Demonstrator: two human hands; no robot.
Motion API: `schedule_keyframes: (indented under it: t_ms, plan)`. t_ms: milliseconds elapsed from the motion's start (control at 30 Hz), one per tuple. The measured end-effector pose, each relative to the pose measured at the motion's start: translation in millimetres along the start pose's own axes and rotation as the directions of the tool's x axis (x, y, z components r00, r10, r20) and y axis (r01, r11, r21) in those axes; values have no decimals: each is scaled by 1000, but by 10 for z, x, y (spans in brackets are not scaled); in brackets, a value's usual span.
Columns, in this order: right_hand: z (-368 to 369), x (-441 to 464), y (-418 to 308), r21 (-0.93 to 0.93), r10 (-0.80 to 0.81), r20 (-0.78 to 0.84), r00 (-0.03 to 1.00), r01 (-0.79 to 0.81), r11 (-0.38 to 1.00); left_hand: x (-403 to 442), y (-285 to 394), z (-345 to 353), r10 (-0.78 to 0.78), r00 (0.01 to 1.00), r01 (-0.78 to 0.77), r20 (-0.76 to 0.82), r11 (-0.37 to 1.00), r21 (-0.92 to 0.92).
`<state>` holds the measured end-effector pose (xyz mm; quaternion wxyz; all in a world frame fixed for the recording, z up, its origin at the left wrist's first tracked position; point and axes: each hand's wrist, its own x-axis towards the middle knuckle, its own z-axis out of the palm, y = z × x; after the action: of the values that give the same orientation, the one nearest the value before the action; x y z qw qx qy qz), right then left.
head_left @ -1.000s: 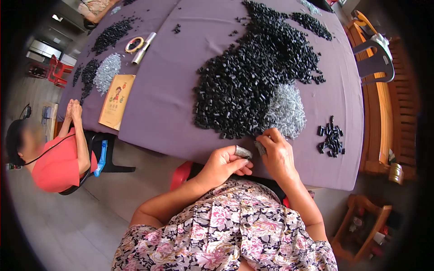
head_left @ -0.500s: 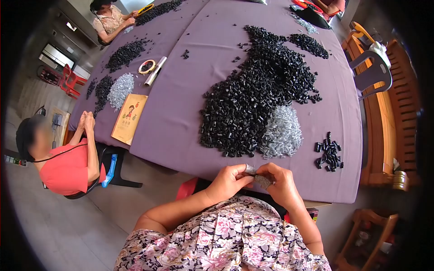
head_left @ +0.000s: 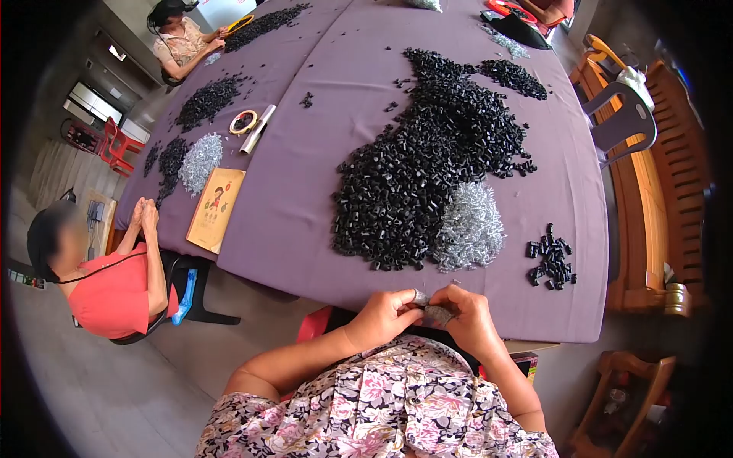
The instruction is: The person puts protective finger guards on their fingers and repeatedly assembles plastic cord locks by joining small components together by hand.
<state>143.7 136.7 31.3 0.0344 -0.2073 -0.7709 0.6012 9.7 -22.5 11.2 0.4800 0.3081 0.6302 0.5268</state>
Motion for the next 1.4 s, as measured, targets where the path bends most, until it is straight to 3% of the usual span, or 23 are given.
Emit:
schedule_keyframes:
  t_ms: [133, 233, 367, 567, 767, 1300, 1400]
  plan:
    - [31, 6, 23, 106, 55, -47, 997, -50, 993, 56, -84, 27, -39, 999, 38, 1, 970, -239]
    - [34, 16, -7, 145, 24, -83, 996, -12, 989, 70, -69, -45, -96, 993, 110, 62, 955, -277]
    - [30, 2, -2, 121, -12, -67, 998, 20, 992, 69, -86, -24, -74, 995, 91, 69, 951, -297]
    - [84, -2, -66, 217, 80, -94, 992, -58, 974, 69, -87, 19, -53, 998, 59, 27, 960, -274]
    - [68, 23, -41, -6, -105, -152, 983, 106, 994, 67, 0, 28, -53, 998, 54, 13, 939, -339]
    - [121, -22, -39, -105, -303, -241, 922, 285, 953, 107, -39, 80, -123, 990, 71, -65, 850, -522]
    - [118, -67, -33, -36, -218, -194, 956, 215, 976, 102, -19, 79, -130, 990, 76, -60, 830, -552]
